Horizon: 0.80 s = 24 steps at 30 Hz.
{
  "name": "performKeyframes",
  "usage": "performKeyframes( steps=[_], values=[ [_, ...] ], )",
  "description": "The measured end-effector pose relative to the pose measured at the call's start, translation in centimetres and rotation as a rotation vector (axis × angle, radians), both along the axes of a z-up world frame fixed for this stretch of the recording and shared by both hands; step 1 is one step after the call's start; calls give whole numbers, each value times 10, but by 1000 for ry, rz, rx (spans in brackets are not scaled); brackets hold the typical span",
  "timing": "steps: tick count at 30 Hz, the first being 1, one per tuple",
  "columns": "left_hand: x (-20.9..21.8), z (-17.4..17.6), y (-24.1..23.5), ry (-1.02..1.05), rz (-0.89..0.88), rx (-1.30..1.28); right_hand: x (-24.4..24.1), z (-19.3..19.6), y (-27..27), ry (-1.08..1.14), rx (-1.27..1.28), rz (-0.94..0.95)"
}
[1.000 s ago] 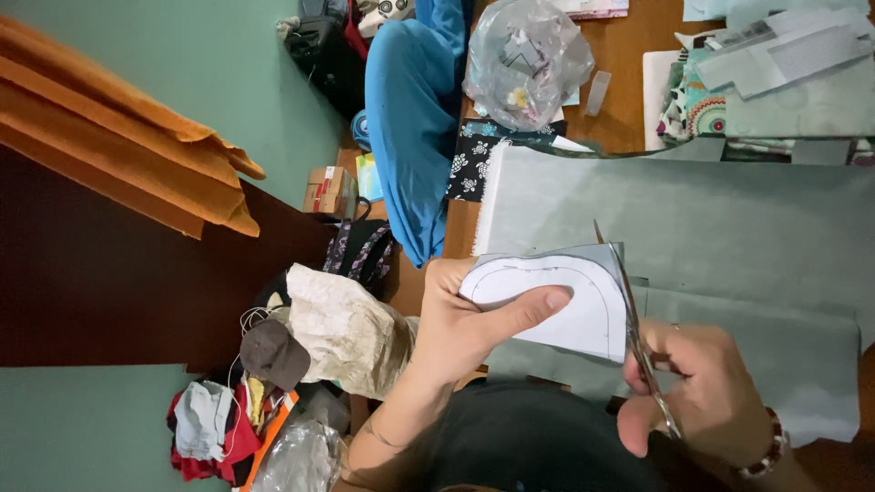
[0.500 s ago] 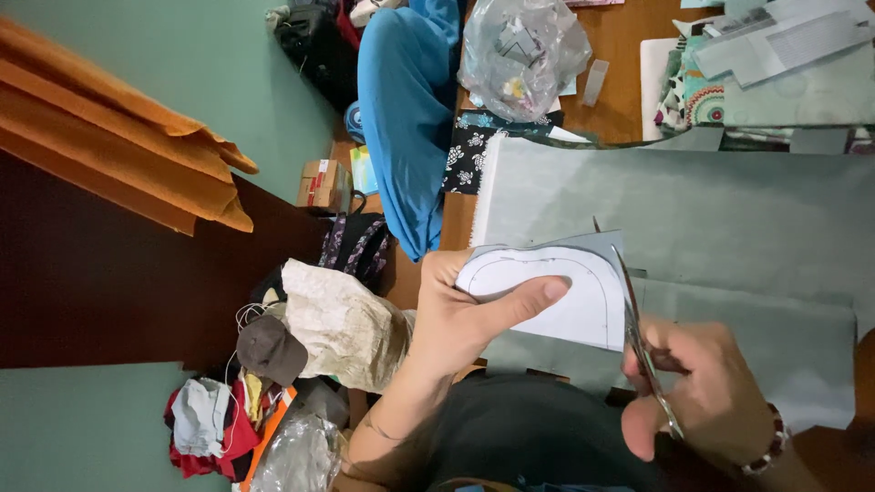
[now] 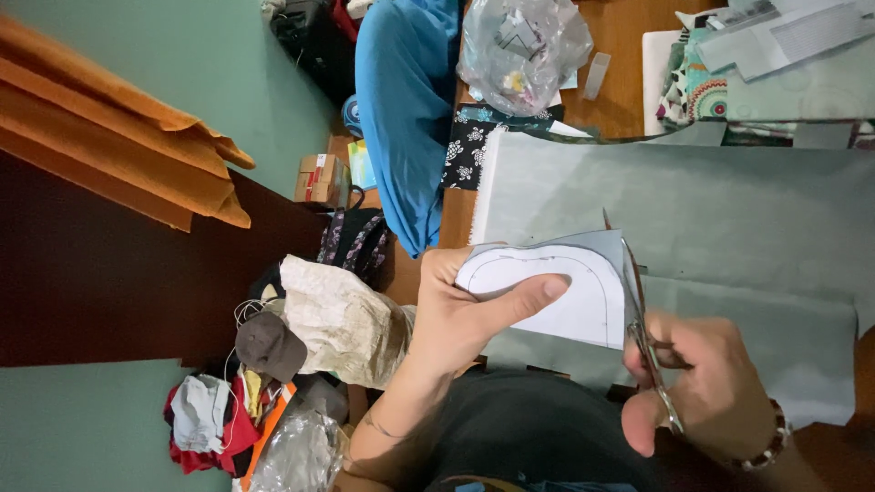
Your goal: Cutting out pattern pieces from fabric using scissors
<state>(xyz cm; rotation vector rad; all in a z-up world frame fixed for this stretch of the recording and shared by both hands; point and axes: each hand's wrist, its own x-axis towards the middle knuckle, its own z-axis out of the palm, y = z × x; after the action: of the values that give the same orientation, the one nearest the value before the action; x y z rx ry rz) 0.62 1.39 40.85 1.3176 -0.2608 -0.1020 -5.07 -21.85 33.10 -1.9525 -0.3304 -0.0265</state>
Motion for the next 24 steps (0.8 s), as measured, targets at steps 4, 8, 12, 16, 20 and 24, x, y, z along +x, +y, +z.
performKeyframes(
  steps=[4, 8, 12, 16, 20, 24],
  values=[
    [1, -1, 1, -27, -24, -33, 1, 2, 2, 49, -6, -5],
    [2, -3, 1, -10, -15, -3, 1, 0, 1, 29, -39, -16],
    [3, -4, 2, 21, 0, 29, 2, -2, -3, 52, -35, -3],
    [3, -1, 3, 10, -8, 18, 0, -3, 1, 20, -24, -48],
    [3, -3, 4, 23, -27, -31, 0, -1, -1, -46, -90, -37],
    [4, -4, 6, 37, -51, -17, -1, -1, -8, 23, -143, -27]
  ],
)
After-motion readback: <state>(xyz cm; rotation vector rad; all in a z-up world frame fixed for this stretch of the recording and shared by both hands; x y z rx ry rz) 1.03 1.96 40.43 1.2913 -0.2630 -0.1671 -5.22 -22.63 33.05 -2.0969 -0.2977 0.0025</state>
